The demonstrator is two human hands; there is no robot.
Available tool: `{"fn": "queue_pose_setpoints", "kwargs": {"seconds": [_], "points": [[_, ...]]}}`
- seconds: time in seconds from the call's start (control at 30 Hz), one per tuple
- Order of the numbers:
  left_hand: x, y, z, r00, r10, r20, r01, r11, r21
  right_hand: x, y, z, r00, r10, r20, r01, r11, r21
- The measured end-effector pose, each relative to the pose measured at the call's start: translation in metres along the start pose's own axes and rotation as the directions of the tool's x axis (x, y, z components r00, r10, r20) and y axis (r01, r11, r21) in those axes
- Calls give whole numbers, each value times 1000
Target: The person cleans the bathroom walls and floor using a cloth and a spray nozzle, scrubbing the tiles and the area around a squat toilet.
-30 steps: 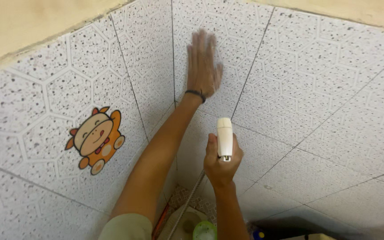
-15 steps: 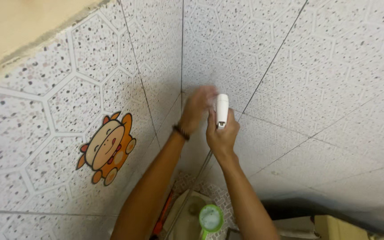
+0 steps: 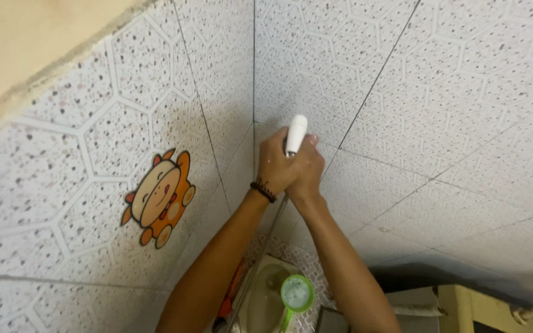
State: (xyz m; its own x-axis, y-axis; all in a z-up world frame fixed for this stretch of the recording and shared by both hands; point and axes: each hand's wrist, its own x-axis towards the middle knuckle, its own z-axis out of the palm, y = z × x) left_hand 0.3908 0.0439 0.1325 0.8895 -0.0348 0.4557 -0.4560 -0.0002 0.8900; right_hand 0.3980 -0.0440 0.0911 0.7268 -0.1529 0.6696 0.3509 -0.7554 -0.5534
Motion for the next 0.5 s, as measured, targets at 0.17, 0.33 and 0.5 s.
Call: {"fn": "queue_pose_setpoints", "kwargs": {"seconds": [0.17, 0.33, 0.5], "points": [[-3, -7, -1, 993, 64, -96, -50, 989, 137, -3, -18, -13, 992, 43, 117, -48, 998, 43], [2, -8, -4, 998, -30, -62, 35, 995, 92, 4, -30, -28, 975, 96, 200, -103, 994, 24], [9, -25, -7, 1000, -8, -2, 8, 986, 164, 11, 15, -41, 849, -522, 77, 473, 818, 326]]}}
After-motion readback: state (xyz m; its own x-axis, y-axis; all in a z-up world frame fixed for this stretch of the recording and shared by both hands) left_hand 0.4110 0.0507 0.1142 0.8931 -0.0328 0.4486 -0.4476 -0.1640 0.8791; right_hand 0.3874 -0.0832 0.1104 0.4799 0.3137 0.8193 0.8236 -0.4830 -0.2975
